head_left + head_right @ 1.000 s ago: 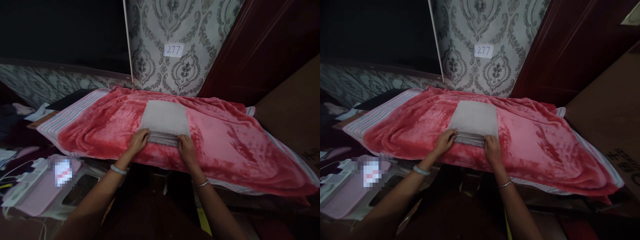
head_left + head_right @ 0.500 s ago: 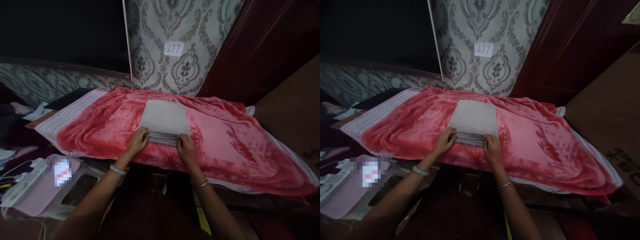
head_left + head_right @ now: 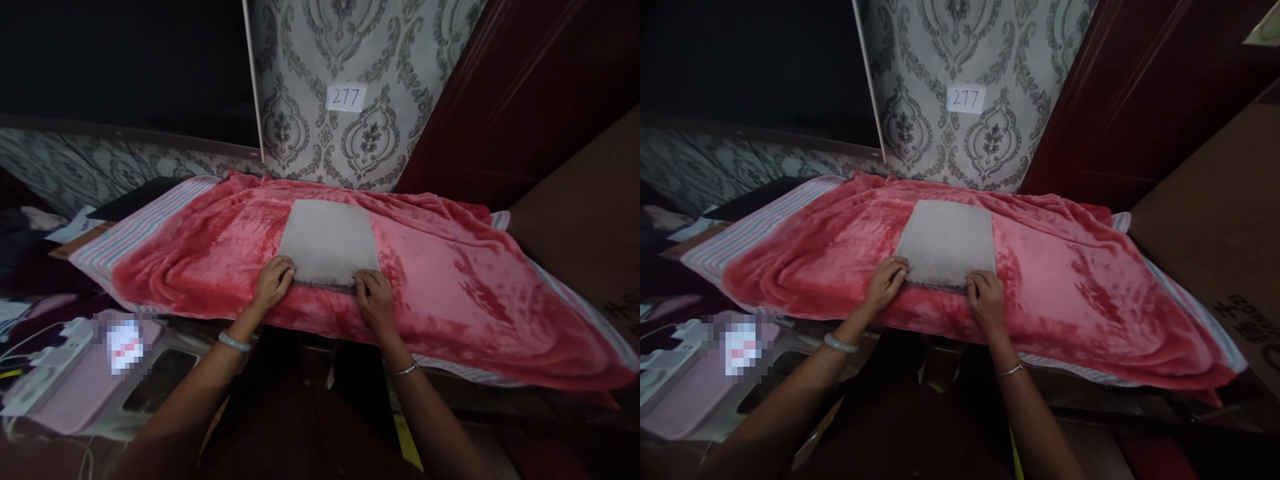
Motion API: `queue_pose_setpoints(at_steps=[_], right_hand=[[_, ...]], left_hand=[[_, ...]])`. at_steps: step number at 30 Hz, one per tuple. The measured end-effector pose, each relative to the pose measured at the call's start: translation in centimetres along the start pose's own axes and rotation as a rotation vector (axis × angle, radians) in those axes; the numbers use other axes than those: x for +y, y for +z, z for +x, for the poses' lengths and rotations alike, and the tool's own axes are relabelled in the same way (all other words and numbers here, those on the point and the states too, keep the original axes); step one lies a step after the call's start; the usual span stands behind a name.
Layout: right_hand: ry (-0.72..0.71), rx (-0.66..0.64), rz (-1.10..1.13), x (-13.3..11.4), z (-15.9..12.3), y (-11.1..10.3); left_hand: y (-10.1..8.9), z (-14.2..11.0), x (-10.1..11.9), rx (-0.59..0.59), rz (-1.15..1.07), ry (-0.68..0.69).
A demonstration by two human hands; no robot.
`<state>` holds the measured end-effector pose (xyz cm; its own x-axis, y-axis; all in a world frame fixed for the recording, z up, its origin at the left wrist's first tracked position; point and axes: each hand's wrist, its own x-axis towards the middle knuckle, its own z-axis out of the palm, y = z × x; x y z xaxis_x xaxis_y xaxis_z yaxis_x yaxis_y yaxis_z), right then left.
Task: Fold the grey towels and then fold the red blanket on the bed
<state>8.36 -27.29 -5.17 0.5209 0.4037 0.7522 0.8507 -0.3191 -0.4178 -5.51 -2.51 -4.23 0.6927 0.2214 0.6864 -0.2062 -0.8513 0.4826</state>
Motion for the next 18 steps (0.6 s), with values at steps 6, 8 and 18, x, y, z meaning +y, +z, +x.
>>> queue_pose_setpoints(at_steps=[6,8,18], right_hand=[[0.01,0.015,0.018,0.1,0.0,-0.1],[0.018,0.023,0.027,0.1,0.0,-0.2],[-0.204,-0.195,-0.145,-0.3,0.1,0.2]], left_hand=[[0.2,-0.1,-0.2,-0.076,0.137,-0.019],[0.2,-0.2,-0.4,-0.088,0.147,-0.031],[0.1,-0.1,0.4,-0.266,0.254,0.074]])
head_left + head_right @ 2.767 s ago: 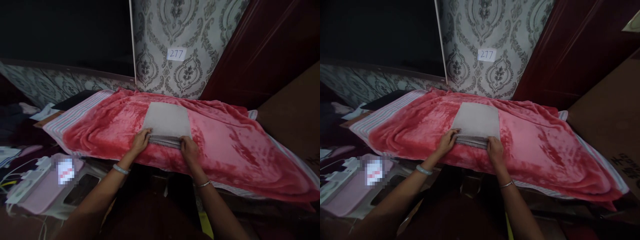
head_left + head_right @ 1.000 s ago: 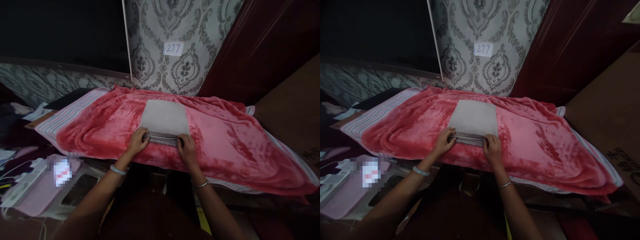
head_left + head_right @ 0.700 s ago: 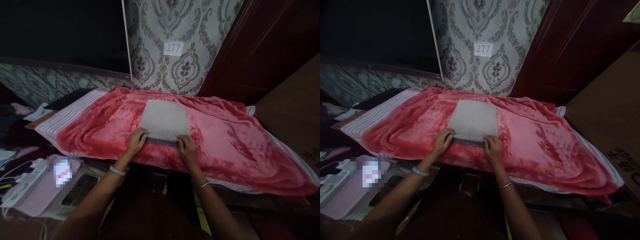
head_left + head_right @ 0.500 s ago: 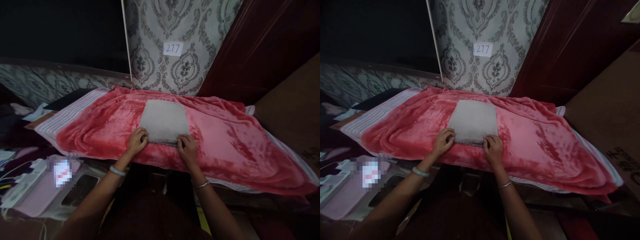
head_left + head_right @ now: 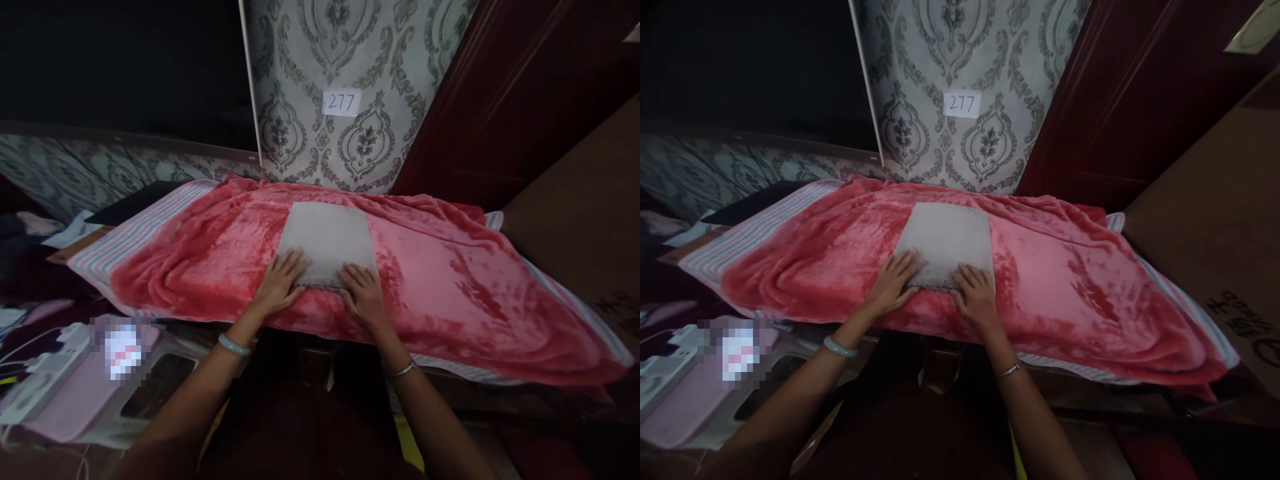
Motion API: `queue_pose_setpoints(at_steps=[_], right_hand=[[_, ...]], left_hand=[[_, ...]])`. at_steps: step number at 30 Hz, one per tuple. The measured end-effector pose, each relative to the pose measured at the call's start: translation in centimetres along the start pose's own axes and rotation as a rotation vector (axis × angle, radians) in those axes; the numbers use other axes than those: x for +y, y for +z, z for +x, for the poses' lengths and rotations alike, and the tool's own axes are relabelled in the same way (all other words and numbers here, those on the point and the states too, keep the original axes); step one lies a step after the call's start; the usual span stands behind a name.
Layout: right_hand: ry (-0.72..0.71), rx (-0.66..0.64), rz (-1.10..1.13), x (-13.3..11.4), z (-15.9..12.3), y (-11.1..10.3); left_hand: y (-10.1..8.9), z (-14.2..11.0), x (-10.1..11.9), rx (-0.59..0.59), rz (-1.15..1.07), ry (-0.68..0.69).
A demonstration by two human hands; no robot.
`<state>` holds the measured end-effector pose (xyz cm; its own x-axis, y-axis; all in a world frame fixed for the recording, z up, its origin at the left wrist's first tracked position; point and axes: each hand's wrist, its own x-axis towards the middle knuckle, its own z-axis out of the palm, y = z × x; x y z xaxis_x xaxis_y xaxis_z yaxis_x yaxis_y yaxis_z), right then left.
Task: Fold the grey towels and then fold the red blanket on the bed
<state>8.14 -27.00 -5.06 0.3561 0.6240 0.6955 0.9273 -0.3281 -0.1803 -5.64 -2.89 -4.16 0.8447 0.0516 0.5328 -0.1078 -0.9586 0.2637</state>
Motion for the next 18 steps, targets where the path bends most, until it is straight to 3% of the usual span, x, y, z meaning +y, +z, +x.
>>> queue_pose_setpoints(at_steps=[3,10,15,18], right_hand=[[-0.001,-0.125,-0.014,0.0,-0.2,0.4],[0.063,-0.047,0.058,0.2,-1.4,0.6],[0.213,-0.179,0.041,-0.2,2.6,-0.2],[0.28,-0.349,-0.041,-0.7,5.1,-0.3]], left_hand=[[-0.2,0.1,0.4,-0.121,0.022,0.042],[-0.9,0.1,-0.6,-0.114,0.002,0.029],[-1.4,3.4,0.8,-0.09,0.074,-0.154],[-0.9,5.3,2.5,-0.205,0.174,-0.194]])
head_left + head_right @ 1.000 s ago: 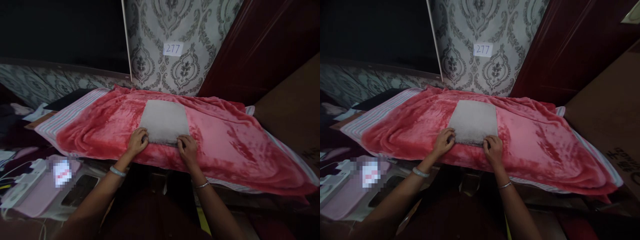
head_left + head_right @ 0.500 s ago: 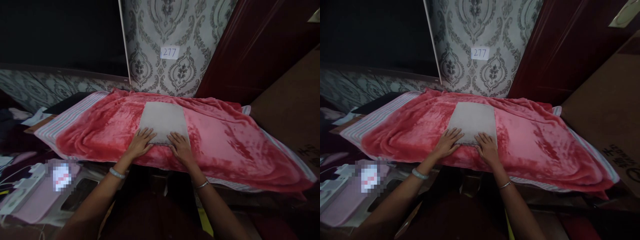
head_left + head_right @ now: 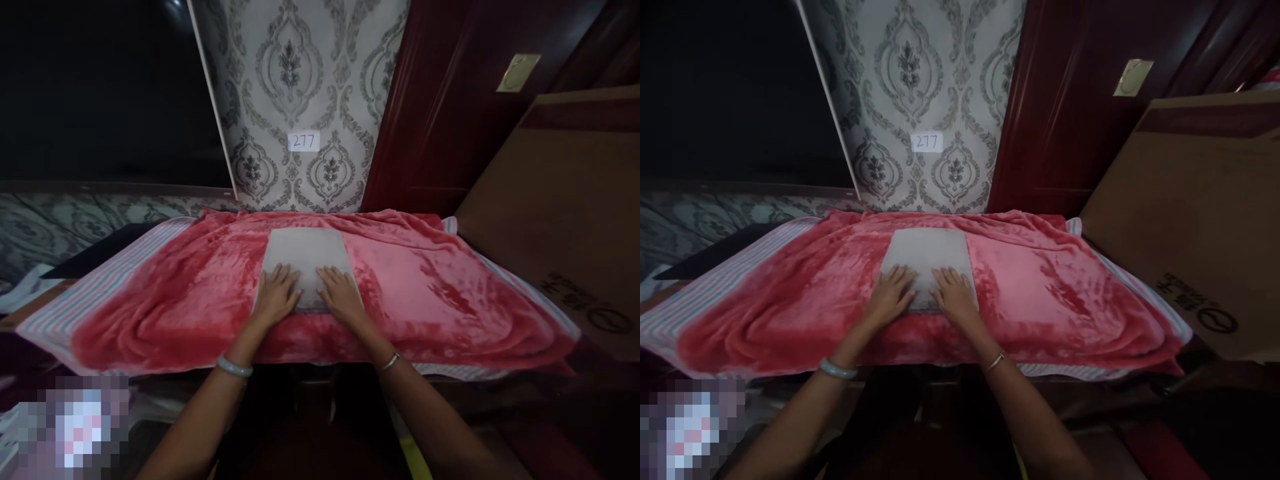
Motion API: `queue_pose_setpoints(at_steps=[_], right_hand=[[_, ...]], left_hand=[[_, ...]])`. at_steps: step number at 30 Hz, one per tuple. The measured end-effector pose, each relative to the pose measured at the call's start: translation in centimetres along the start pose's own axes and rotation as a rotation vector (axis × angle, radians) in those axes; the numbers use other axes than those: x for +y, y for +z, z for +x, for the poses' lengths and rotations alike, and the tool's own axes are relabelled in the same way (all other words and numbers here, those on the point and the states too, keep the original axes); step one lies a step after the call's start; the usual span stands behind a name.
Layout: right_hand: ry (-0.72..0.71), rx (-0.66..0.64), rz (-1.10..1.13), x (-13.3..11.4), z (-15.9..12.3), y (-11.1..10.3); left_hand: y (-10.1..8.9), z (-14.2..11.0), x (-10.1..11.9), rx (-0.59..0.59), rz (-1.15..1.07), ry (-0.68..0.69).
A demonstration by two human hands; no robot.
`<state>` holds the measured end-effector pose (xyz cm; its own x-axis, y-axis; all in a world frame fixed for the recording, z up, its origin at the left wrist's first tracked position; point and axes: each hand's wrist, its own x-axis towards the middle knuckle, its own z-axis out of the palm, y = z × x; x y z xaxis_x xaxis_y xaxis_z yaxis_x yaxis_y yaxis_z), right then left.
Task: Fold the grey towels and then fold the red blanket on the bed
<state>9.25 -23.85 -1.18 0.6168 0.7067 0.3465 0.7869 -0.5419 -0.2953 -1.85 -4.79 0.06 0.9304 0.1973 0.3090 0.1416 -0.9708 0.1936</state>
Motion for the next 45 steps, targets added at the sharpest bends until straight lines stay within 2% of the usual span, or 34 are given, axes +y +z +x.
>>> queue_pose_setpoints(at_steps=[3,5,7,14,18,21,26,28,31,35,38,42,45], right_hand=[[0.037,-0.149,-0.058,-0.5,0.5,0.3],[0.045,-0.15,-0.071,-0.4,0.2,0.8],[0.051,-0.091,-0.071,-0.2,-0.3,1.5],[0.097,0.185,0.046,1.6,-1.6,3.3],[0.229,0.395,0.089,3.0,-2.3,4.3],[0.318,0.474,0.143,3.8,-2.3,4.8],[0.321,0.518,0.276,4.4,-2.1,5.1],[0.341,0.539,0.332,4.6,-2.0,5.1],[0.432,0.55,0.392,4.7,-2.1,4.9],[0.477,0.532,0.434,4.7,-2.3,4.6],[0.481,0.54,0.445,4.4,-2.4,4.3],[0.498,0.504,0.46,4.2,-2.5,4.0],[0.499,0.508,0.493,4.3,-2.6,4.1]], left_hand=[[0.6,0.5,1.0,-0.127,0.052,0.0],[1.1,0.3,1.1,-0.14,0.06,-0.006],[1.5,0.0,0.8,-0.112,0.052,-0.003],[2.2,-1.5,0.1,0.119,-0.078,-0.021],[2.6,-2.2,-0.6,0.363,-0.193,-0.179],[2.7,-2.3,-1.8,0.53,-0.481,-0.365],[1.5,-2.4,-3.6,0.641,-1.228,-0.634],[0.5,-2.7,-3.8,0.605,-1.467,-0.739],[-0.9,-3.4,-3.3,0.456,-1.751,-0.882],[-1.5,-4.1,-1.4,0.287,-1.964,-0.994],[-1.2,-4.3,0.4,0.147,-2.06,-0.993],[-0.5,-4.1,2.8,0.155,-2.12,-0.9],[0.1,-3.6,4.1,0.174,-2.143,-0.891]])
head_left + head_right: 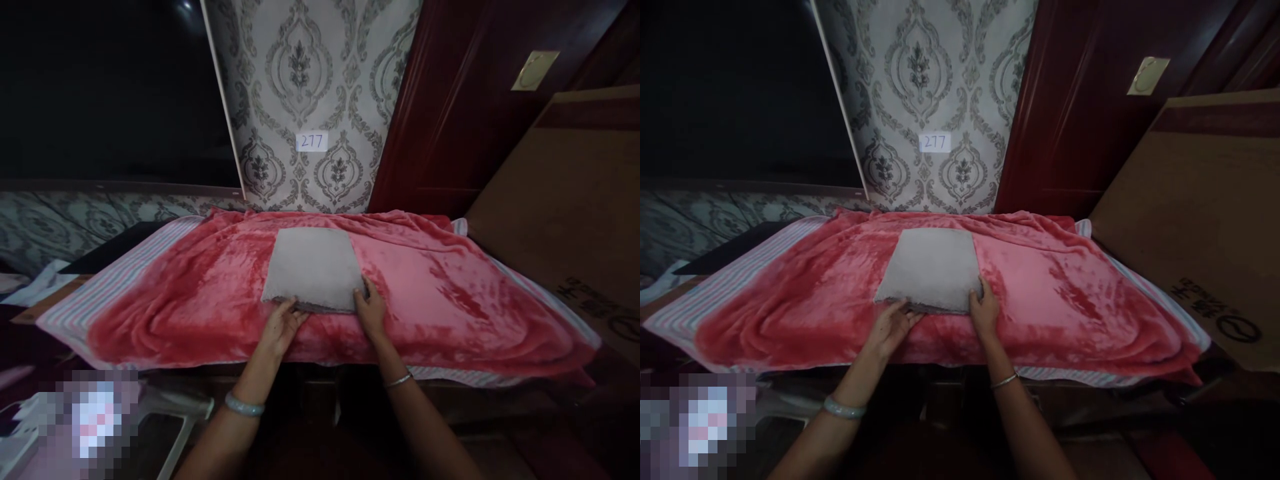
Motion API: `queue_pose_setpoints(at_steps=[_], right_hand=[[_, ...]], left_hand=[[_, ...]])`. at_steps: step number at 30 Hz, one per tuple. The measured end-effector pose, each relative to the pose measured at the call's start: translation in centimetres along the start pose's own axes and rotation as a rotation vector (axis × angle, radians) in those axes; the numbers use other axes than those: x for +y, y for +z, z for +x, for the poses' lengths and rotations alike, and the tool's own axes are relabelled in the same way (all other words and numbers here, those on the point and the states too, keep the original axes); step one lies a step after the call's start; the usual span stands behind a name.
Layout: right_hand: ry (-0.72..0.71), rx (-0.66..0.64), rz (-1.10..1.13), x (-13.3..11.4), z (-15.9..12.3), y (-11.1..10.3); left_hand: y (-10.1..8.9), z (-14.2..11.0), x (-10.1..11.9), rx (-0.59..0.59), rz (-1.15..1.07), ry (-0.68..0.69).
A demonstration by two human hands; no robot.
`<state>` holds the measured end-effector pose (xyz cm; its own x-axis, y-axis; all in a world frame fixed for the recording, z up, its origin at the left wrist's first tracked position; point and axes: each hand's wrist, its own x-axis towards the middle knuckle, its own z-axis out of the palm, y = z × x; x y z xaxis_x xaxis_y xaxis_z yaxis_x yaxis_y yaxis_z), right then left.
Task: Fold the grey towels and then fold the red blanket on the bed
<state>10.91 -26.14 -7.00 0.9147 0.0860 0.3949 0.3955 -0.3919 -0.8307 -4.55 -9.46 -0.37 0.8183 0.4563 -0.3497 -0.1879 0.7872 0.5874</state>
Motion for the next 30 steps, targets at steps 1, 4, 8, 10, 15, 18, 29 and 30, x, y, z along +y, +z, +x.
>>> queue_pose_setpoints(at_steps=[1,4,8,10,15,18,29,30], right_hand=[[-0.009,0.013,0.026,0.1,0.0,0.1],[-0.037,0.039,0.118,0.5,0.0,0.4],[-0.036,0.032,0.202,0.7,0.0,0.5],[-0.033,0.036,0.22,0.7,0.0,0.5],[-0.027,0.047,0.225,0.1,0.1,0.4],[-0.022,0.058,0.264,-0.2,0.1,0.3],[0.1,0.098,0.454,0.7,0.4,0.4],[0.103,0.096,0.46,0.8,0.4,0.5]], left_hand=[[0.2,0.1,-0.4,0.004,-0.012,0.0],[0.8,0.6,-1.5,0.01,-0.028,-0.027],[2.3,1.1,-3.3,0.036,-0.042,0.003],[3.4,1.3,-4.2,0.044,-0.071,0.07],[5.7,2.1,-5.6,0.092,-0.105,0.051],[6.1,2.4,-5.6,0.168,-0.084,0.09],[1.9,-1.1,-0.3,0.169,0.158,0.144],[0.6,-1.8,0.8,0.172,0.2,0.135]])
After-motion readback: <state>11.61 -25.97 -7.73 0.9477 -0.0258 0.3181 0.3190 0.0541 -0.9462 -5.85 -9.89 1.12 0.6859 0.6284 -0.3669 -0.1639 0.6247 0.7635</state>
